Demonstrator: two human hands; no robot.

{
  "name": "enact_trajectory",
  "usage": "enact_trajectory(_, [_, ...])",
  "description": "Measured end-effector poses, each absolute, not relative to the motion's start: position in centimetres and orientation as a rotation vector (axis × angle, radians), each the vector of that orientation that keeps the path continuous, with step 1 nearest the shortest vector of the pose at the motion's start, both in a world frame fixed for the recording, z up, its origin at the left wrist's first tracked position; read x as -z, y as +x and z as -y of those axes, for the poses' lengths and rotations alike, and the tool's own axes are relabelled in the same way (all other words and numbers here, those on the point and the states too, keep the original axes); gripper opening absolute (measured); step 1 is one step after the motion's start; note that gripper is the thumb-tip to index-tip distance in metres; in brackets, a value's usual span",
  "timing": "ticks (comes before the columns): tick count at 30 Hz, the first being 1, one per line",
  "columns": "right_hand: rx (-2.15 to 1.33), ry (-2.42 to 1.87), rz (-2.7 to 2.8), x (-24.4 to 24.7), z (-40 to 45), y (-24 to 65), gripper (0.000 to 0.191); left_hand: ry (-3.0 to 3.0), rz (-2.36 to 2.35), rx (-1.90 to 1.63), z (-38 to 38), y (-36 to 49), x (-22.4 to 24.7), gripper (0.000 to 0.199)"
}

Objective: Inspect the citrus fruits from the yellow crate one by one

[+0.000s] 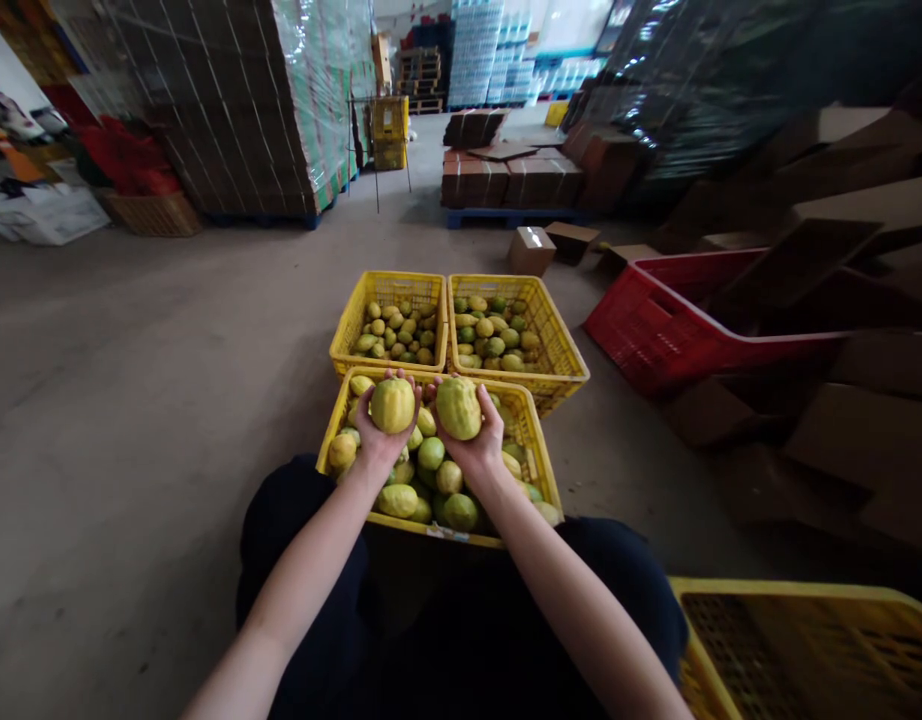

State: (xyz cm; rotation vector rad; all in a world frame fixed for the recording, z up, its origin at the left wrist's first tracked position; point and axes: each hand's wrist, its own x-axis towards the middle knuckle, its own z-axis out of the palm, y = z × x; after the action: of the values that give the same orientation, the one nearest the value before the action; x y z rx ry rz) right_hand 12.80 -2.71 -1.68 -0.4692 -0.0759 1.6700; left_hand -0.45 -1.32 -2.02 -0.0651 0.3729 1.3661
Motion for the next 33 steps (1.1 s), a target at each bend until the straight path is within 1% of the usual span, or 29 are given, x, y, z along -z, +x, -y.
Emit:
enact_trajectory(6, [-1.671,-0.490,-0.022,1.9,2.7,12.8,0.019,-0.098,-0.372,-1.338,1.8,-0.2,1.6,0.033])
enact_trajectory(10, [-1.659,-0.503,-0.083,2.5,2.6,12.0,0.011,-0.109,-0.454,-1.358,1.9,0.3,1.4,0.038])
enact_trajectory(13, [-1.645,-0.502,-0.108,2.9,2.6,11.6,0.007,-0.082,-0.513,-1.381,1.8,0.5,1.7,0.035])
enact_trajectory(19, [-1.607,-0.566,-0.183,2.7,2.5,11.2,0.012,-0.095,-0.580,-1.402,1.6,0.7,2.2,0.029])
enact_trajectory(28, [-1.569,-0.619,-0.196,2.9,2.5,11.5,0.011,-0.179,-0.481,-1.355,1.6,0.9,1.9,0.035])
enact_trajectory(33, [-1.533,-0.683,-0.241,2.7,2.5,11.4,0.013,-0.211,-0.445,-1.313,1.7,0.5,1.9,0.033])
